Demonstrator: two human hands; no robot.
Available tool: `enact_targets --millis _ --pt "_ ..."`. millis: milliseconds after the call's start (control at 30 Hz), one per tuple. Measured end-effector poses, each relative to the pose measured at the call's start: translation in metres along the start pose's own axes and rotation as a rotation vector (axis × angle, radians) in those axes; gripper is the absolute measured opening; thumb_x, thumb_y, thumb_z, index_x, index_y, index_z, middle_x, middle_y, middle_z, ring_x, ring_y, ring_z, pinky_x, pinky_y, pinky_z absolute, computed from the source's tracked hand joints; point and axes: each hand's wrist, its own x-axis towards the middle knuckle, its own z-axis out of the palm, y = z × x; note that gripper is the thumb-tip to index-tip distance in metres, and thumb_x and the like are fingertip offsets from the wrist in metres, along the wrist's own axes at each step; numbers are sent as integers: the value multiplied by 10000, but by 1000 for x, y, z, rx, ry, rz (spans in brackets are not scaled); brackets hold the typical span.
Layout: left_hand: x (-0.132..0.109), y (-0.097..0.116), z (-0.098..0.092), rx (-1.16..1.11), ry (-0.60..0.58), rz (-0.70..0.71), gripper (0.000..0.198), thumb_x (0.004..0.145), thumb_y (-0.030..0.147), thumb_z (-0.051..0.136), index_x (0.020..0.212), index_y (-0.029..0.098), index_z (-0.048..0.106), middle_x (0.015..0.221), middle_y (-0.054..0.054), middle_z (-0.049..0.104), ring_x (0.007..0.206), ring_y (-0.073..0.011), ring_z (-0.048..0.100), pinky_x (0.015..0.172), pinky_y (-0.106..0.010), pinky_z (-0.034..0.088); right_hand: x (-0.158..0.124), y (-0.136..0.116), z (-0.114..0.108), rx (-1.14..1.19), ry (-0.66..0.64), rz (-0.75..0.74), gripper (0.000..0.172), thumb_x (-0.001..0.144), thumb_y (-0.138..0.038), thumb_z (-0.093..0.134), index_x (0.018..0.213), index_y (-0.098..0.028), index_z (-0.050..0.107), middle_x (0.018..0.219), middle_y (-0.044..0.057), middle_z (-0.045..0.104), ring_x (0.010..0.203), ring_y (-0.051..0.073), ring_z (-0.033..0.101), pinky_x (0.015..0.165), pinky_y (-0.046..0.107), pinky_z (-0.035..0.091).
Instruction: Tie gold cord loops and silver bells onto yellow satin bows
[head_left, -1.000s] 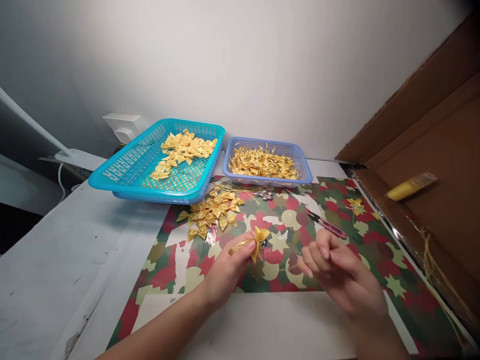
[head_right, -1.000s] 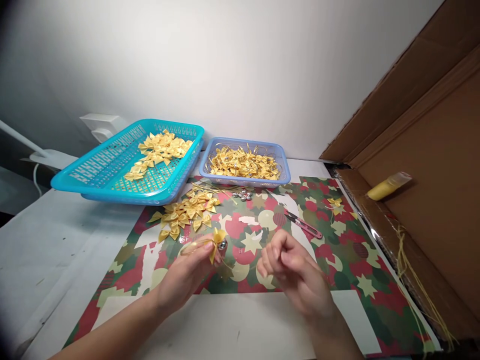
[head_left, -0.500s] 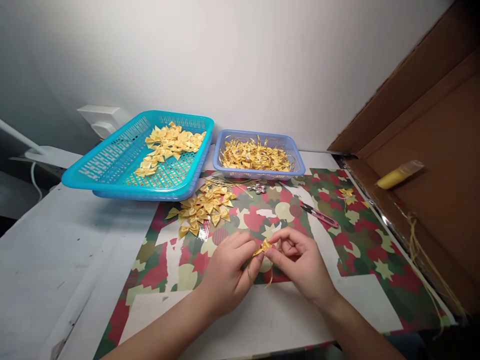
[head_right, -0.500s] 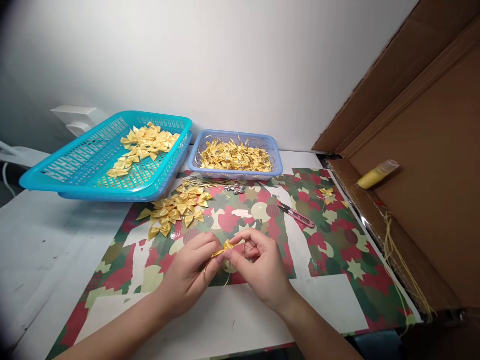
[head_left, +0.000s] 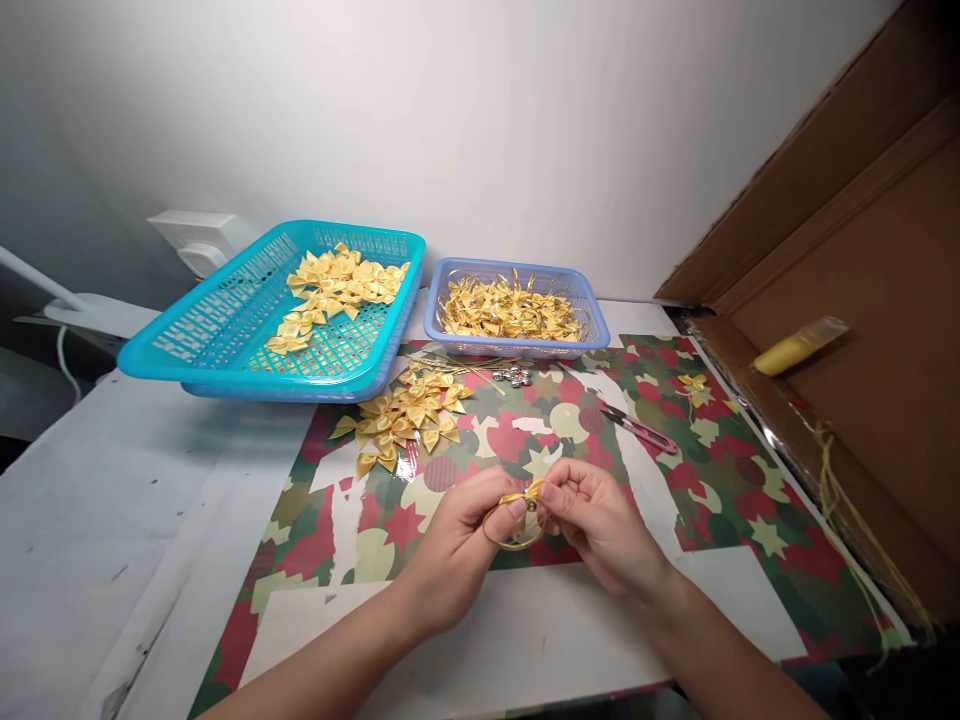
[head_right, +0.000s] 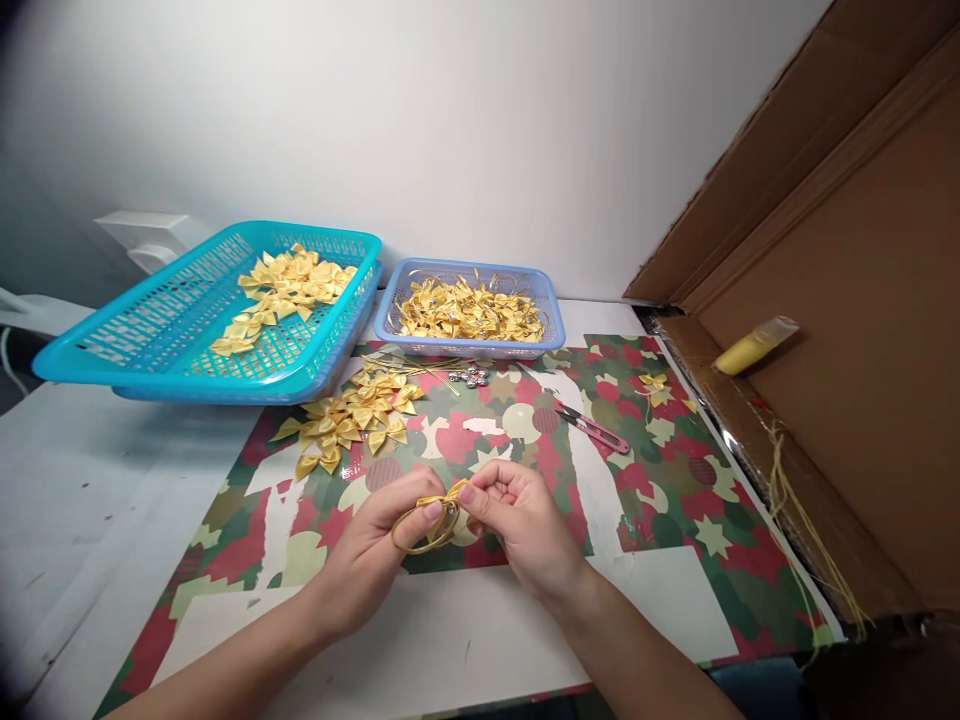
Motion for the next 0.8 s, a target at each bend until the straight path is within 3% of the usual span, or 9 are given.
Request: enact_targets --millis 100,200,300,400,500,633,800 --pt "1 0 -1 -21 -17 -38 371 946 356 418 633 184 521 709 -11 493 680 -151 466 620 -261 365 1 1 -1 37 -44 55 376 642 -422 823 634 -157 557 528 -44 530 498 67 436 507 211 338" --pt "3 3 -6 111 34 -29 320 896 379 500 640 187 499 684 -5 502 657 -150 468 600 -263 366 1 0 -2 -22 -55 28 359 649 -415 819 646 -152 576 533 -45 534 497 68 442 501 212 334" --pt "3 8 -11 240 75 15 152 838 323 583 783 200 511 730 -1 546 656 -145 486 598 -257 390 1 -2 -3 -104 -48 16 349 660 -420 809 657 -154 582 530 -51 523 491 71 440 492 217 331" --pt "1 9 -13 261 2 79 58 848 217 550 886 213 507 761 7 564 665 -131 499 607 -242 405 1 -1 -4 -166 -65 36 362 676 -446 790 672 -157 572 551 -42 529 502 78 446 495 221 332" --pt "0 7 -12 158 -38 59 40 865 181 519 847 211 500 730 21 535 657 -116 479 595 -224 395 2 1 -5 -182 -67 5 339 714 -440 761 729 -173 553 556 -66 463 503 72 395 494 215 309" --pt "2 4 -9 -159 -21 -119 108 868 244 547 783 198 499 681 29 521 620 -103 473 567 -211 391 -1 -1 -9 -36 -41 -103 277 762 -346 716 892 -230 501 638 -84 359 545 78 347 549 217 323" --pt "6 4 -7 -330 80 -257 141 842 297 598 776 175 574 690 27 523 619 -93 501 593 -210 429 -8 -12 -24 159 -123 -230 83 868 -299 530 842 -220 527 676 -52 359 543 90 301 570 249 351"
